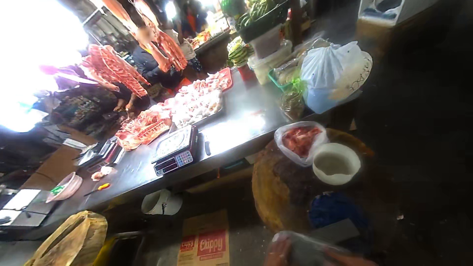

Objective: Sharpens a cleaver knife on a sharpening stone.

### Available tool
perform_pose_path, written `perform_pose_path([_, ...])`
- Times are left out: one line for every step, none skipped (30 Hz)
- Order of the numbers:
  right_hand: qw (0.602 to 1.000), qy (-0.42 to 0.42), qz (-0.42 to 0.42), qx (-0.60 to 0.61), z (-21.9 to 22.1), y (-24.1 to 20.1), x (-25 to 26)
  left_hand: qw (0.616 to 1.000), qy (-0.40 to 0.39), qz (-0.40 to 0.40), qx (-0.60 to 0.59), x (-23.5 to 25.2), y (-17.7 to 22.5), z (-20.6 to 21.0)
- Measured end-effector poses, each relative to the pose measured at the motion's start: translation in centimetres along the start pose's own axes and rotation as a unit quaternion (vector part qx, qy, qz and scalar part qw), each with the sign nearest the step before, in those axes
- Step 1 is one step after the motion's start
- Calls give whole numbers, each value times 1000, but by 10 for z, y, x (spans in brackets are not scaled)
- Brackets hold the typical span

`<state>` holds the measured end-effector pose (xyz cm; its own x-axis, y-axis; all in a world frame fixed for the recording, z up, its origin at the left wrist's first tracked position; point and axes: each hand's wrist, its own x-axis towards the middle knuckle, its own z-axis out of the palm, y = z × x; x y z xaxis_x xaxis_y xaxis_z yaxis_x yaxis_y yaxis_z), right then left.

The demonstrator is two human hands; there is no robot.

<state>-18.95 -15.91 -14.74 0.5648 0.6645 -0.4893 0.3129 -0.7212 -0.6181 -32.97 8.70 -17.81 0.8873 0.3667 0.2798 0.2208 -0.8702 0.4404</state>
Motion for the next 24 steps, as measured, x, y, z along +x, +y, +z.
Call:
perform_pose_path([999,-32,-29,5,19,-33,19,1000,-10,-22,20,-15,-34,-25])
perform_pose_path([997,-66,-42,-9,33,-58,34,998,-27,-39,30,-30,-61,-41])
perform_pose_path([994,-96,-43,-26,43,-69,43,998,-38,-41,38,-42,-79,-48])
perform_pose_path([992,-112,-35,-39,46,-68,47,998,-43,-36,40,-47,-85,-46])
perform_pose_path([994,-102,-22,-43,41,-55,45,998,-40,-25,36,-43,-77,-35])
perform_pose_path([996,-74,2,-41,30,-34,35,999,-35,-6,29,-33,-58,-17])
perform_pose_path([998,-39,34,-36,16,-6,15,999,-40,17,19,-22,-29,3])
perform_pose_path([997,-1,73,-37,0,24,-11,997,-60,38,4,-12,8,25])
perform_pose_path([993,40,107,-38,-16,53,-39,995,-83,59,-19,-1,48,45])
perform_pose_path([987,84,132,-47,-33,78,-66,991,-95,74,-51,11,88,65])
perform_pose_path([979,126,151,-63,-49,97,-83,988,-101,82,-86,24,122,82])
perform_pose_path([971,159,160,-81,-61,108,-94,986,-98,82,-111,33,144,94])
perform_pose_path([967,170,165,-92,-66,110,-96,985,-96,74,-121,34,150,97])
perform_pose_path([970,159,161,-90,-66,100,-89,987,-95,64,-115,33,141,93])
perform_pose_path([977,136,148,-78,-58,80,-73,990,-90,51,-95,27,115,80])
perform_pose_path([985,101,127,-67,-38,53,-51,994,-79,32,-67,15,77,58])
perform_pose_path([992,58,97,-53,-16,20,-26,997,-62,10,-42,0,34,30])
perform_pose_path([998,15,58,-31,6,-17,2,999,-48,-13,-15,-14,-9,0])
perform_pose_path([999,-28,20,-10,27,-53,23,998,-47,-38,20,-33,-47,-29])
perform_pose_path([998,-57,-15,3,45,-80,36,996,-55,-61,46,-50,-74,-52])
perform_pose_path([996,-72,-43,5,53,-96,46,994,-51,-75,55,-57,-89,-62])
perform_pose_path([995,-77,-56,5,53,-99,50,994,-45,-80,53,-59,-92,-65])
perform_pose_path([996,-68,-53,6,49,-91,44,995,-42,-76,45,-55,-82,-59])
perform_pose_path([998,-43,-35,7,37,-72,33,997,-39,-63,32,-44,-61,-44])
